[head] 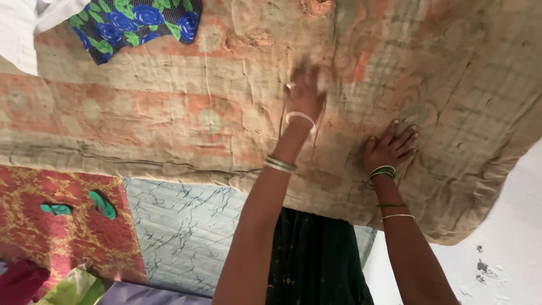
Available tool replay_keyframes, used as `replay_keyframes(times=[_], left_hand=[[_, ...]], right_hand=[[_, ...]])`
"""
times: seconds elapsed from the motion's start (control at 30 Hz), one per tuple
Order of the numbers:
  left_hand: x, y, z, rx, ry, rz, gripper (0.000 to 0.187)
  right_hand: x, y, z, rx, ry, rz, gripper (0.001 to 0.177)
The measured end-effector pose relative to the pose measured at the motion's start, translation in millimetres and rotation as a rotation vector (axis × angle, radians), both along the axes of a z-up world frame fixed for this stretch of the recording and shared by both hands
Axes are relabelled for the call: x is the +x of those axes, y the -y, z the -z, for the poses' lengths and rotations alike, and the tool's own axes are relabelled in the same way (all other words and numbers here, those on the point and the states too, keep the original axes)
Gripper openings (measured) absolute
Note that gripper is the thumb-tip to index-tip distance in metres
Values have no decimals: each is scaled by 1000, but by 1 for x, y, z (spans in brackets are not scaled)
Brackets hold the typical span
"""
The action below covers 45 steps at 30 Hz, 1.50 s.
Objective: The person spreads a white sheet over a patterned mat on the floor, smooths it by hand, tucks the edges under the mat, and then places a blue floral pillow onto the prepared surface.
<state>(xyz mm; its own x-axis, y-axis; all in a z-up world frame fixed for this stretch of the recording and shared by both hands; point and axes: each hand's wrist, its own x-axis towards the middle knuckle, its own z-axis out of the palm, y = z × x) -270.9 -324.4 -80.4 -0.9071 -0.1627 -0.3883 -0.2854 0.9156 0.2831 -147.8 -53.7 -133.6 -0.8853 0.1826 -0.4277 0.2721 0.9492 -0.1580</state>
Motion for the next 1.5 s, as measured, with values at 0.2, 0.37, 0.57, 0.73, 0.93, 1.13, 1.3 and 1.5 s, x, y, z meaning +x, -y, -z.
replay_keyframes(times=[0.2,0.37,0.57,0.73,0.93,1.13,1.3,1.5], left_hand=[[-69,17,-26,-42,393,-212,125],[-77,12,0,-97,476,-187,126],[-74,5,15,-185,471,-168,119],[-75,3,24,-198,383,-233,116],[-72,-1,30,-221,379,-216,118],[-72,-1,37,-173,375,-245,111],[-73,0,39,-163,400,-257,108],[-73,1,32,-174,357,-241,106]], right_hand=[[1,1,-5,-49,21,2,84],[4,3,0,2,-89,17,87],[-45,35,-6,-196,-329,39,76],[-163,86,-23,-367,-417,-169,75],[-299,160,-43,-313,-196,-387,77],[-360,211,-33,-318,-326,-396,72],[-372,226,-24,-121,-290,-287,69],[-373,226,-16,-91,-334,-306,71]])
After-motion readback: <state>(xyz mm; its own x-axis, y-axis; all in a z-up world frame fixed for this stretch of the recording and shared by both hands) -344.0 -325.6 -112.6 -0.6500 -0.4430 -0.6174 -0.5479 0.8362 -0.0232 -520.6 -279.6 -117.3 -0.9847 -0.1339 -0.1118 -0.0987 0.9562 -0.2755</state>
